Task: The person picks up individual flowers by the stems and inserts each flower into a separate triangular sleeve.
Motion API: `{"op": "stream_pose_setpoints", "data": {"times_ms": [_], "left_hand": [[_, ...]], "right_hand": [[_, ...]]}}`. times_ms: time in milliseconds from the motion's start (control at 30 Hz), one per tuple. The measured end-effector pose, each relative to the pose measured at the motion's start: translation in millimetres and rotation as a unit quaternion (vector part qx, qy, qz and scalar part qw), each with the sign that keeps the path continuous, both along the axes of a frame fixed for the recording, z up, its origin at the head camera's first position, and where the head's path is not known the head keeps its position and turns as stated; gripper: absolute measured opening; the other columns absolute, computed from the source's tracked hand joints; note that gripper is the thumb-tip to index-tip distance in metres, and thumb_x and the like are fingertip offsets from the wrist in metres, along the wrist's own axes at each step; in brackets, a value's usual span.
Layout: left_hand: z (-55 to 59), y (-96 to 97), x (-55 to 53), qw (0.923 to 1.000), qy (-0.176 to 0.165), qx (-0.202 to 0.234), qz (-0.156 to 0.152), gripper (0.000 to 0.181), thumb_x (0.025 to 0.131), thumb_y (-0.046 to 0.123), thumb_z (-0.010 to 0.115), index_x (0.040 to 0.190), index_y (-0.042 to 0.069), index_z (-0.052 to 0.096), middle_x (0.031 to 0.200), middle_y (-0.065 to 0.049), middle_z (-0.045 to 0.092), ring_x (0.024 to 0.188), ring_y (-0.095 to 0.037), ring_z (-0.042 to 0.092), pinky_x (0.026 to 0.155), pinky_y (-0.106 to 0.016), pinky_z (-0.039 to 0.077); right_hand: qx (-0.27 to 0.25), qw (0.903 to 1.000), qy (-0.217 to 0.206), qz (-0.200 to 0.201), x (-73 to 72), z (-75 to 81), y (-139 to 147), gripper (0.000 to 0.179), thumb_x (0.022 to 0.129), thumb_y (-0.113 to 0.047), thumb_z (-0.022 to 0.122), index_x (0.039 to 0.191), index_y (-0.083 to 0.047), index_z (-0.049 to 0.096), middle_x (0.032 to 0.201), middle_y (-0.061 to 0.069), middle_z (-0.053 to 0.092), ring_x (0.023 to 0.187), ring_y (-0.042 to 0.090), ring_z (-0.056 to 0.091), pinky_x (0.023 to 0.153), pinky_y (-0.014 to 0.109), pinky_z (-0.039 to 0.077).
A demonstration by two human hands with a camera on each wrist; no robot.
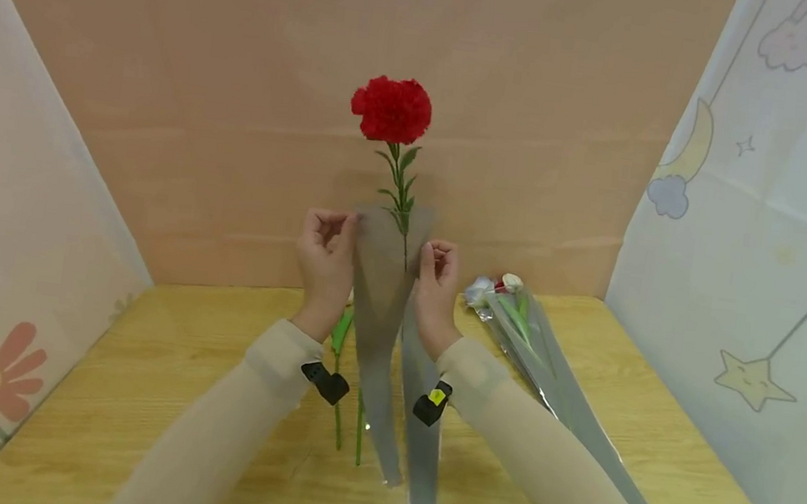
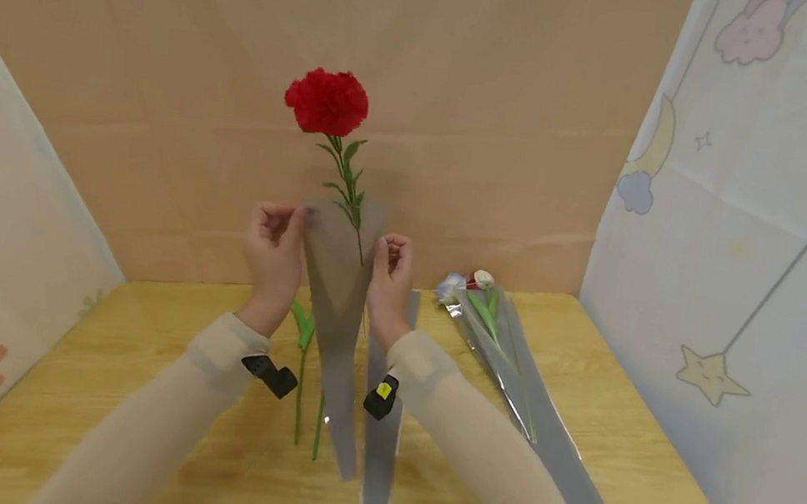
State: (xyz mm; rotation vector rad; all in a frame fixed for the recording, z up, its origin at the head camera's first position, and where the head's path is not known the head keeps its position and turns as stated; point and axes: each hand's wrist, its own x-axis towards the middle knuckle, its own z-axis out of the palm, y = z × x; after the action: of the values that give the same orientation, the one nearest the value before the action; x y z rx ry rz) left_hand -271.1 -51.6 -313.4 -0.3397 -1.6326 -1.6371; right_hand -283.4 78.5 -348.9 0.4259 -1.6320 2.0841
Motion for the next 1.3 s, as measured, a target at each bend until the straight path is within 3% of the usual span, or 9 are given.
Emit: {"op": "stream_pose_setpoints", "data": {"times_ms": [133,200,300,500,633,900,1033,1167,1300], "left_hand": [[1.8,0.9,1.5,0.9999,-0.002,-0.012,-0.005,0.016,0.095,0.005,0.060,0.098,-0.010,0.055,0.097,-0.025,0.065,0.084,-0.005,0.059,0.069,-0.016,0.047],[0.8,0.8,1.9,0.9998,-0.015,-0.007,-0.013,0.016,0.096,0.008,0.060,0.099,-0.007,0.056,0.097,-0.020,0.065,0.086,-0.007,0.059,0.073,-0.017,0.048],[-1.4,0.2,1.2,0.9992,-0.030,0.025,-0.002,0.017,0.096,0.015,0.062,0.098,-0.001,0.058,0.097,-0.008,0.065,0.091,-0.010,0.059,0.080,-0.020,0.049],[-2.8,0.1,-1.9,0.9986,-0.024,0.046,-0.011,0.015,0.095,0.019,0.064,0.096,0.005,0.058,0.096,-0.004,0.066,0.096,-0.014,0.062,0.085,-0.024,0.050],[-0.5,0.2,-1.6,0.9979,-0.014,0.060,-0.021,0.011,0.094,0.016,0.064,0.093,0.008,0.057,0.093,-0.001,0.066,0.094,-0.013,0.063,0.084,-0.024,0.052],[5.0,2.2,-2.3,0.9979,0.007,0.063,-0.015,0.009,0.094,0.012,0.064,0.092,0.007,0.057,0.091,0.003,0.064,0.092,-0.012,0.063,0.085,-0.024,0.050],[4.5,3.7,-1.9,0.9976,0.019,0.060,-0.027,0.012,0.094,0.012,0.064,0.097,0.004,0.057,0.093,0.003,0.065,0.090,-0.012,0.063,0.080,-0.023,0.050],[3.1,4.5,-1.7,0.9973,0.038,0.049,-0.040,0.016,0.094,0.011,0.064,0.099,-0.002,0.056,0.094,-0.005,0.067,0.088,-0.011,0.064,0.076,-0.021,0.051],[3.1,6.4,-1.3,0.9982,0.030,0.033,-0.041,0.018,0.093,0.011,0.064,0.099,-0.005,0.057,0.092,-0.006,0.068,0.086,-0.008,0.065,0.076,-0.020,0.052]], "right_hand": [[0.007,0.9996,0.026,0.006,10.3,13.9,1.9,0.009,0.105,-0.009,0.040,0.100,-0.003,0.044,0.088,-0.001,0.040,0.083,0.015,0.039,0.075,0.024,0.034],[0.006,0.9992,0.038,0.004,14.5,18.8,2.7,0.009,0.104,-0.008,0.040,0.098,-0.003,0.044,0.087,-0.001,0.040,0.083,0.015,0.040,0.075,0.024,0.034],[0.004,0.9989,0.046,0.004,15.5,20.2,4.2,0.010,0.104,-0.007,0.040,0.097,-0.002,0.044,0.086,0.000,0.041,0.082,0.014,0.040,0.075,0.024,0.035],[0.004,0.9998,0.018,0.000,15.1,22.1,6.5,0.010,0.102,-0.006,0.044,0.096,0.001,0.047,0.087,-0.001,0.045,0.082,0.010,0.043,0.074,0.020,0.036],[0.033,0.9993,-0.011,0.017,15.0,25.2,12.7,0.010,0.101,-0.007,0.048,0.096,0.001,0.050,0.087,-0.003,0.048,0.080,0.009,0.046,0.073,0.019,0.040],[0.092,0.9935,0.015,0.066,-9.7,17.8,30.3,0.014,0.098,-0.004,0.054,0.102,0.009,0.053,0.085,-0.008,0.054,0.078,0.006,0.050,0.074,0.020,0.045],[0.134,0.9889,0.005,0.064,-13.1,15.6,35.0,0.016,0.098,-0.009,0.056,0.101,0.007,0.055,0.082,-0.009,0.055,0.076,0.006,0.052,0.072,0.020,0.047],[0.130,0.9901,-0.003,0.052,-15.0,10.4,37.7,0.015,0.098,-0.009,0.056,0.101,0.006,0.054,0.081,-0.006,0.055,0.077,0.011,0.054,0.073,0.024,0.048],[0.148,0.9877,-0.007,0.051,-17.8,3.8,39.5,0.014,0.099,-0.007,0.054,0.100,0.006,0.053,0.084,-0.003,0.055,0.076,0.009,0.054,0.072,0.022,0.046]]}}
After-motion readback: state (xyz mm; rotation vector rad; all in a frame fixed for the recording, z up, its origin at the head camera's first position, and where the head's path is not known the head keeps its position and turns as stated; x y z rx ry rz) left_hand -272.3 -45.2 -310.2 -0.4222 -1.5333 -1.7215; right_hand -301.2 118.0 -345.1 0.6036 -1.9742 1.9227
